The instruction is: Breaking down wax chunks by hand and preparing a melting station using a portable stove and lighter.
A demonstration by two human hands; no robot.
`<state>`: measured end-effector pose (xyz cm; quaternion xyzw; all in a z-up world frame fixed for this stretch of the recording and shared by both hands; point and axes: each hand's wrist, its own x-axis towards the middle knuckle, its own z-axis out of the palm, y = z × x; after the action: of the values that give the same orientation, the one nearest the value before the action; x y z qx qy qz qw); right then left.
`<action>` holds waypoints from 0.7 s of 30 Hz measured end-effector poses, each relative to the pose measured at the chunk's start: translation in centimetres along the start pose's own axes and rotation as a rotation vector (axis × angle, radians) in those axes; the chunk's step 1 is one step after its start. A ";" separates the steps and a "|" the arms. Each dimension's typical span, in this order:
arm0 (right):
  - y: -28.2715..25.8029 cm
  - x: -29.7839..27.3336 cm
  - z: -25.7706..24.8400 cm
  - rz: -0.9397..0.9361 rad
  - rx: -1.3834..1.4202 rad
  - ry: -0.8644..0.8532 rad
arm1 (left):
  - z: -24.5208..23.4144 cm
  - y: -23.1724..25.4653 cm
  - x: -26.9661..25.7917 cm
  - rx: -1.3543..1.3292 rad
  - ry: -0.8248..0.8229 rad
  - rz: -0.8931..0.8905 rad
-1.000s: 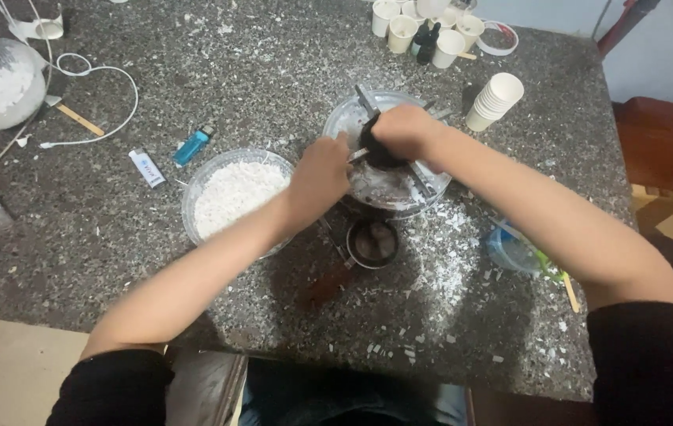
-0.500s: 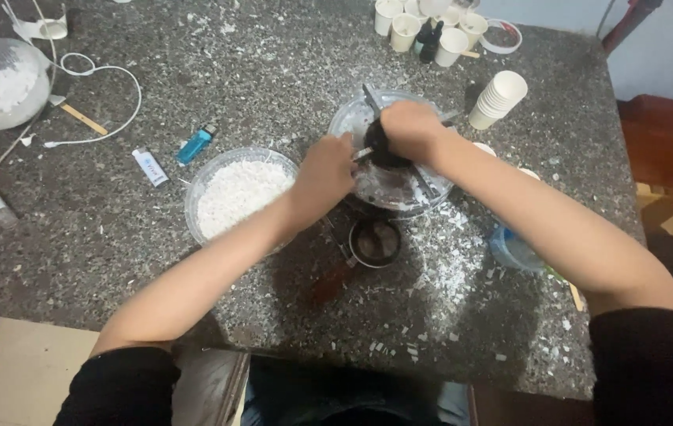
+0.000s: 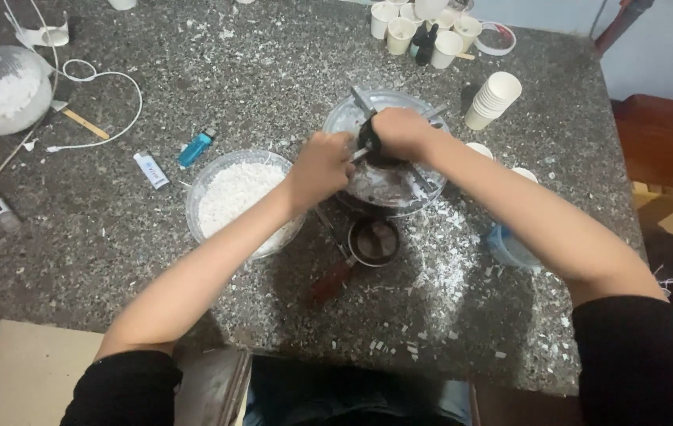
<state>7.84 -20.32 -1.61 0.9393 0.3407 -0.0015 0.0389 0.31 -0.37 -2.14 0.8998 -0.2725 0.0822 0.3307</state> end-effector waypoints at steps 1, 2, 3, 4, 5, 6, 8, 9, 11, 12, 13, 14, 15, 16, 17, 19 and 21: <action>-0.2 -0.1 -0.7 0.003 0.020 -0.029 | -0.1 0.0 0.1 -0.007 0.001 0.012; -0.4 -0.2 -1.3 0.006 0.041 -0.058 | -0.2 0.1 0.2 -0.014 0.002 0.024; -0.1 0.0 -1.2 0.007 0.040 -0.056 | -0.1 0.0 0.2 -0.013 0.002 0.026; 0.2 0.2 -1.1 0.015 -0.004 -0.104 | 0.1 0.0 0.2 0.006 -0.003 0.015; 0.4 0.4 -0.9 0.020 -0.047 -0.152 | 0.2 -0.1 0.2 0.025 -0.007 0.002; 0.4 0.3 -0.9 0.019 -0.046 -0.152 | 0.4 -0.2 0.0 0.026 -0.008 0.001; 0.6 0.4 -1.1 0.027 -0.043 -0.182 | 0.9 -0.4 0.0 -0.075 0.001 -0.030; 0.7 0.5 -0.8 0.028 -0.043 -0.181 | 0.6 -0.1 0.0 -0.074 0.001 -0.029; 0.9 0.8 -0.2 0.046 -0.047 -0.200 | 0.1 0.4 -0.1 -0.031 -0.011 -0.058; 0.9 0.6 -0.3 0.047 -0.047 -0.200 | 0.4 0.5 -0.1 -0.032 -0.011 -0.058; 0.8 0.7 -0.6 0.049 -0.044 -0.209 | 0.6 0.6 -0.2 -0.047 0.001 -0.074; 0.7 0.7 -0.8 0.052 -0.040 -0.217 | 0.7 0.6 -0.2 -0.062 0.014 -0.089; 0.6 0.7 -1.0 0.051 -0.042 -0.216 | 0.9 0.4 -0.2 -0.061 0.016 -0.089; 0.6 0.6 -1.2 0.051 -0.051 -0.225 | 1.1 0.2 -0.1 -0.040 0.010 -0.095; 0.5 0.4 -1.3 0.052 -0.058 -0.234 | 1.5 0.0 -0.2 -0.020 0.002 -0.101; 0.9 0.7 -1.0 0.043 -0.063 -0.239 | 1.5 0.3 -0.1 -0.011 -0.003 -0.108; 1.2 0.8 -0.7 0.034 -0.067 -0.244 | 1.7 0.3 0.0 -0.002 -0.008 -0.116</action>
<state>9.23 -20.64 -0.83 0.9359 0.3175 -0.1036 0.1116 0.13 -1.63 -3.27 0.9141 -0.2214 0.0590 0.3345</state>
